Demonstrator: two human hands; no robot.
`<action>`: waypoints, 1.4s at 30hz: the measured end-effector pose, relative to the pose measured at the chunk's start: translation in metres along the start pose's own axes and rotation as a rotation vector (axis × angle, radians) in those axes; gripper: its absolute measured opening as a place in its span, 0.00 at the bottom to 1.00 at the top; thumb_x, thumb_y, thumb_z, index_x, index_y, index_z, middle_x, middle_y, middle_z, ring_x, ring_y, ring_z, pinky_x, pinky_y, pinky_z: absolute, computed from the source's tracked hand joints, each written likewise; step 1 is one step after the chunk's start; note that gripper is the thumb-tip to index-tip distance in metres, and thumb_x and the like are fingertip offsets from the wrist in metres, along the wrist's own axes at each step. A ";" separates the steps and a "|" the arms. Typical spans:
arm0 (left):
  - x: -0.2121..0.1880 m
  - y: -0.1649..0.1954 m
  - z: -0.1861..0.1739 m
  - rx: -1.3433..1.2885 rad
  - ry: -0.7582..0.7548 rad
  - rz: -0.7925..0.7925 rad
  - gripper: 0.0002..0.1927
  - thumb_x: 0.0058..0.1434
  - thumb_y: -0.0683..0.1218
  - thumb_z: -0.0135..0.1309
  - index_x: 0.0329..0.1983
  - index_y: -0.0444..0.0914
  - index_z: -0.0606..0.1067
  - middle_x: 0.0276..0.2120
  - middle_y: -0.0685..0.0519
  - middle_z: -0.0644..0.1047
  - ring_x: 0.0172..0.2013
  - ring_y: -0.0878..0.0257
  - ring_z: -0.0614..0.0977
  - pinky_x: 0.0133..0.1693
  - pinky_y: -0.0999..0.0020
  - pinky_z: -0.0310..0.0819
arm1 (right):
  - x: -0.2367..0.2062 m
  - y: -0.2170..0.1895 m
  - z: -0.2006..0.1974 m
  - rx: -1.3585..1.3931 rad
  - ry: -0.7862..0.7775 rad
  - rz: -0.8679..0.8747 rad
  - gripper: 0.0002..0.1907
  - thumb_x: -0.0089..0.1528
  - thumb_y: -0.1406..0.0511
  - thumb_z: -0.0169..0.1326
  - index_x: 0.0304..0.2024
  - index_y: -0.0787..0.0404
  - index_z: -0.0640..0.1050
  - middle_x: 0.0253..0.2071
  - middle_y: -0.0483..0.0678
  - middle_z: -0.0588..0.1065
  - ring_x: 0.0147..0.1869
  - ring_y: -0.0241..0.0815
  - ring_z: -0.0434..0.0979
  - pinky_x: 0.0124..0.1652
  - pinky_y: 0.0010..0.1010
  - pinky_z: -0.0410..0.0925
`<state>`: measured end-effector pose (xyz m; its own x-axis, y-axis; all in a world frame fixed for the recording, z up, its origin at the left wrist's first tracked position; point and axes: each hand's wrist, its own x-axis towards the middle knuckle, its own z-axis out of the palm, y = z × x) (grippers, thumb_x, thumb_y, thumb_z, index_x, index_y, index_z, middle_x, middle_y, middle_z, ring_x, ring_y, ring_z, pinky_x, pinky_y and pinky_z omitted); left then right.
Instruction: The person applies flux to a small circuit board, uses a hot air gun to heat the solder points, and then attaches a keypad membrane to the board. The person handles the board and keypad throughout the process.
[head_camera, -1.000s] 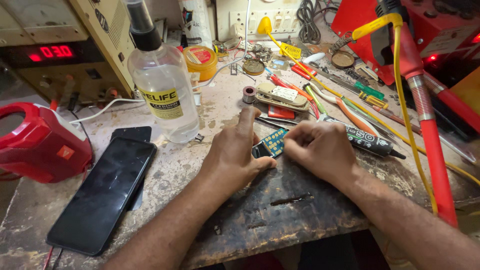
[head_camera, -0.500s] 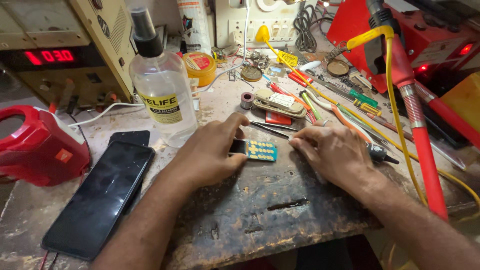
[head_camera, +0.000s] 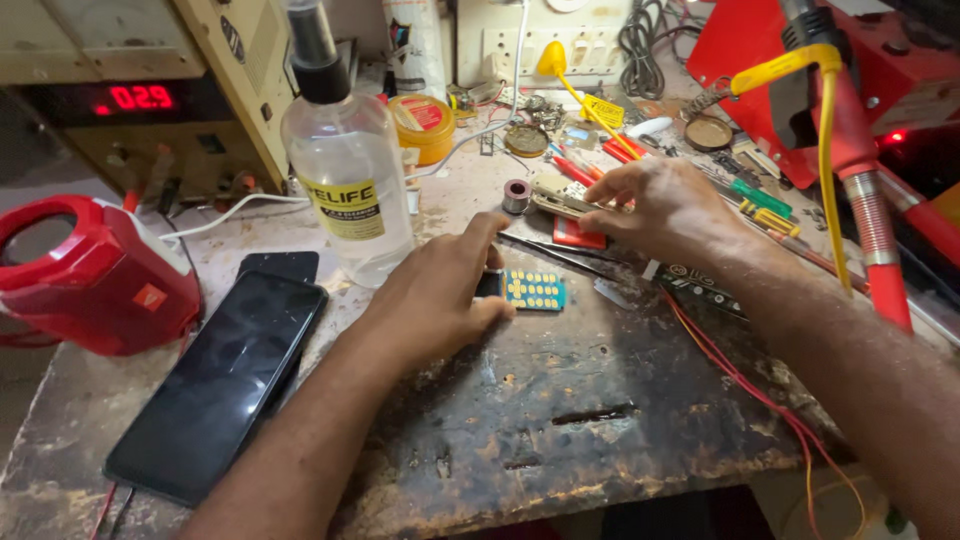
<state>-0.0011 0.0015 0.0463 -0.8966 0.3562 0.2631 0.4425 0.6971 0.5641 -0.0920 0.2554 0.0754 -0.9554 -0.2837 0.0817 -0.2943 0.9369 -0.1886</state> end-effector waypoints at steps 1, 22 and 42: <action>0.001 0.000 0.001 0.013 0.012 -0.010 0.40 0.50 0.48 0.68 0.64 0.40 0.63 0.42 0.43 0.82 0.47 0.45 0.82 0.47 0.51 0.74 | -0.001 0.000 -0.002 0.023 0.003 -0.005 0.18 0.58 0.52 0.65 0.49 0.47 0.84 0.44 0.46 0.83 0.40 0.39 0.84 0.39 0.33 0.77; 0.003 0.006 -0.001 -0.267 0.035 0.014 0.43 0.46 0.52 0.69 0.63 0.37 0.63 0.40 0.45 0.84 0.42 0.54 0.88 0.46 0.61 0.80 | 0.006 0.021 0.003 0.699 0.394 0.038 0.08 0.67 0.64 0.56 0.41 0.64 0.80 0.34 0.45 0.81 0.34 0.30 0.79 0.35 0.24 0.73; 0.004 0.008 0.005 -0.224 0.170 0.117 0.42 0.47 0.48 0.69 0.61 0.36 0.59 0.40 0.43 0.83 0.42 0.49 0.87 0.44 0.58 0.80 | 0.006 0.030 0.008 0.845 0.400 0.053 0.07 0.68 0.64 0.57 0.40 0.62 0.79 0.31 0.43 0.80 0.33 0.29 0.80 0.30 0.21 0.68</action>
<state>-0.0008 0.0119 0.0482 -0.8384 0.3034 0.4527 0.5447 0.4962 0.6761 -0.1068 0.2797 0.0629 -0.9354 -0.0064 0.3535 -0.3196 0.4431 -0.8376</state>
